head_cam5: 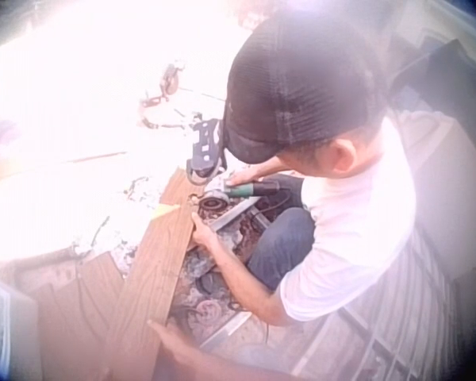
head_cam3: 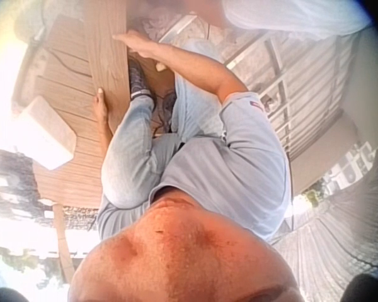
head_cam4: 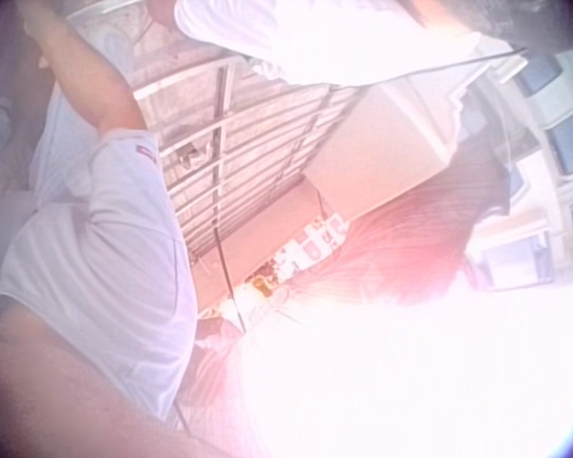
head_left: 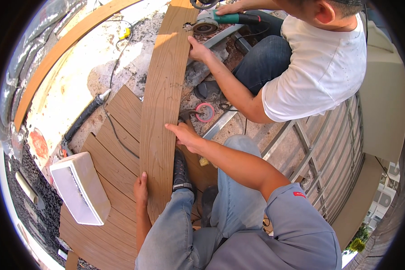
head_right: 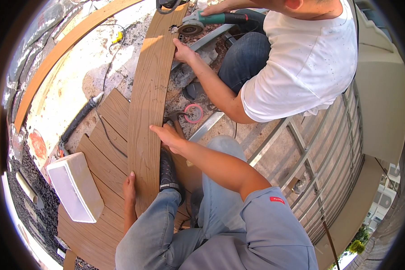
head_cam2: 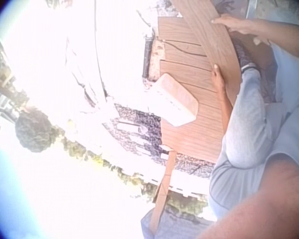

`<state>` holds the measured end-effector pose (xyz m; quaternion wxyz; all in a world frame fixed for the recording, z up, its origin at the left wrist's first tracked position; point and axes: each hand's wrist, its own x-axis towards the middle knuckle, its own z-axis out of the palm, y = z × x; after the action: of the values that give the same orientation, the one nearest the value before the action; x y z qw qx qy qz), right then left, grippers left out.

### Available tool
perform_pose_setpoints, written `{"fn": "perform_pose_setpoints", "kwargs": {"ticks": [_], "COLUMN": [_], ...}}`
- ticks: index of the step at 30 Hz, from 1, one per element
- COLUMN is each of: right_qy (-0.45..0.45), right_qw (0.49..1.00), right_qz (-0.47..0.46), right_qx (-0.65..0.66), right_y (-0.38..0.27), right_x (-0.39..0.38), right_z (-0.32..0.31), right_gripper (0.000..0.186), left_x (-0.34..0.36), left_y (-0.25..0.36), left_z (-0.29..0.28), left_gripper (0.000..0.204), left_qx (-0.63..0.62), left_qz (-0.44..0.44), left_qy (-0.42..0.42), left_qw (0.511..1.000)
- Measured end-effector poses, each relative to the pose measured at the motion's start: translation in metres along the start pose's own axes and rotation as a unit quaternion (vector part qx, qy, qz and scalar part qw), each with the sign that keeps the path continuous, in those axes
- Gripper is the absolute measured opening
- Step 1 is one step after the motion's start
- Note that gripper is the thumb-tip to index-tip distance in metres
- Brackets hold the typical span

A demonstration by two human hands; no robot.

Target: The person holds a long deck board steady while a second person uses an angle grinder to cut out a section; they then lift and carry the board across the metal framing.

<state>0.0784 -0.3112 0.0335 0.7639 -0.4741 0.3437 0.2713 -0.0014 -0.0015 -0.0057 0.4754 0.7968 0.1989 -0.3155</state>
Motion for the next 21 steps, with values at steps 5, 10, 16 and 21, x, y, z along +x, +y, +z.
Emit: {"fn": "perform_pose_setpoints", "kwargs": {"ticks": [5, 10, 16, 21], "right_qy": [-0.007, -0.012, -0.015, -0.007], "right_qw": [1.0, 1.0, 1.0, 1.0], "right_qz": [-0.001, 0.002, 0.0, 0.008], "right_qx": [0.002, 0.006, 0.001, -0.006], "right_y": [0.0025, 0.0018, 0.0004, -0.0022], "right_x": [0.0036, 0.0023, 0.0016, 0.0], "right_z": [0.0001, -0.0012, -0.0015, -0.0008], "right_gripper": [0.056, 0.056, 0.056, 0.056], "left_x": [0.0031, 0.0006, -0.0003, 0.0], "left_y": [-0.006, -0.0014, 0.001, -0.0003], "left_z": [-0.0043, -0.0019, -0.002, -0.0021], "left_gripper": [0.06, 0.059, 0.061, 0.064], "left_qx": [0.003, -0.009, -0.003, 0.013], "left_qz": [-0.001, -0.004, -0.005, -0.006], "left_qy": [-0.009, -0.01, -0.007, 0.0], "left_qw": [1.0, 1.0, 1.0, 1.0]}}
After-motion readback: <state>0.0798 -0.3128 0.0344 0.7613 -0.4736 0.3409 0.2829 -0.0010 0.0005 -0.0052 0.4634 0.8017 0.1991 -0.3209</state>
